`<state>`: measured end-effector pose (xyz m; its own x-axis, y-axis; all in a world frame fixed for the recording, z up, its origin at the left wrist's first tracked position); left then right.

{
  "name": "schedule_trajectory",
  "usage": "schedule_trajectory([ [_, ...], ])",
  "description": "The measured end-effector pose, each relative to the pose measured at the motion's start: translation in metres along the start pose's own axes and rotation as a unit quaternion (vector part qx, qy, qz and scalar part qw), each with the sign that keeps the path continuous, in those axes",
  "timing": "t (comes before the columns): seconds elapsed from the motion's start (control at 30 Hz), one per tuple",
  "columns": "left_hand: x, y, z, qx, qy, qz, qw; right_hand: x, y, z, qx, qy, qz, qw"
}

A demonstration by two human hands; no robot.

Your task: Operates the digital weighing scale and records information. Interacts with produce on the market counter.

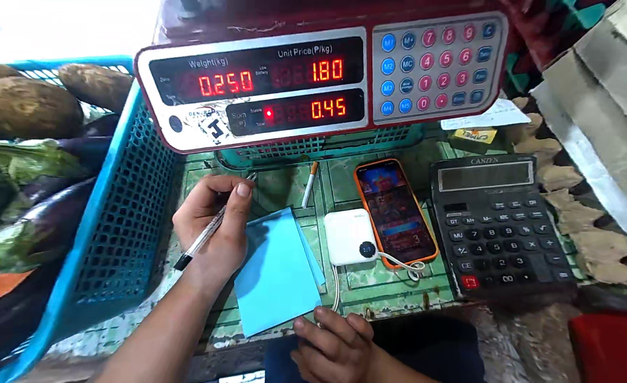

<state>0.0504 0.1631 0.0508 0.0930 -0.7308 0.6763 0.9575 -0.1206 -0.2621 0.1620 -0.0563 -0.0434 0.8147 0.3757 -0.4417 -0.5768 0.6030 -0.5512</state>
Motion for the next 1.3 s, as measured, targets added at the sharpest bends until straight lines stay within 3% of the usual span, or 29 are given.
schedule_trajectory([
  [0.37, 0.009, -0.018, 0.003, 0.030, 0.015, 0.018, 0.999, 0.000, 0.003, -0.001, 0.018, -0.011, -0.032, 0.999],
  [0.63, 0.007, -0.015, 0.002, -0.005, 0.030, 0.021, 0.999, -0.002, 0.003, -0.003, 0.034, -0.010, -0.029, 0.999],
  [0.93, 0.000, -0.020, 0.008, 0.018, 0.039, 0.065, 0.997, -0.005, -0.003, 0.000, -0.027, 0.013, -0.035, 0.999],
  [1.07, -0.007, -0.027, 0.004, 0.039, -0.007, 0.074, 0.996, -0.011, -0.005, 0.003, -0.046, 0.039, -0.030, 0.998],
  [1.17, -0.017, -0.028, 0.000, 0.051, -0.074, 0.017, 0.996, -0.025, -0.013, 0.014, -0.049, 0.031, -0.006, 0.998],
  [1.3, -0.005, -0.023, -0.003, -0.029, -0.124, -0.038, 0.991, -0.037, -0.011, 0.029, -0.061, -0.001, -0.038, 0.997],
])
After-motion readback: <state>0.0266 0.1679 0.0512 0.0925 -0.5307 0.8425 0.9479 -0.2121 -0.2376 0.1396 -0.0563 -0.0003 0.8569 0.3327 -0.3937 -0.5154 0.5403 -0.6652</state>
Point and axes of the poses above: each hand's wrist, its own z-axis towards the middle knuckle, its own y-axis out of the palm, x = y × z, the point moved 7 cm from there along z, towards the middle knuckle, and after that the axes turned 14 degrees about y, right-handed, at the moved point
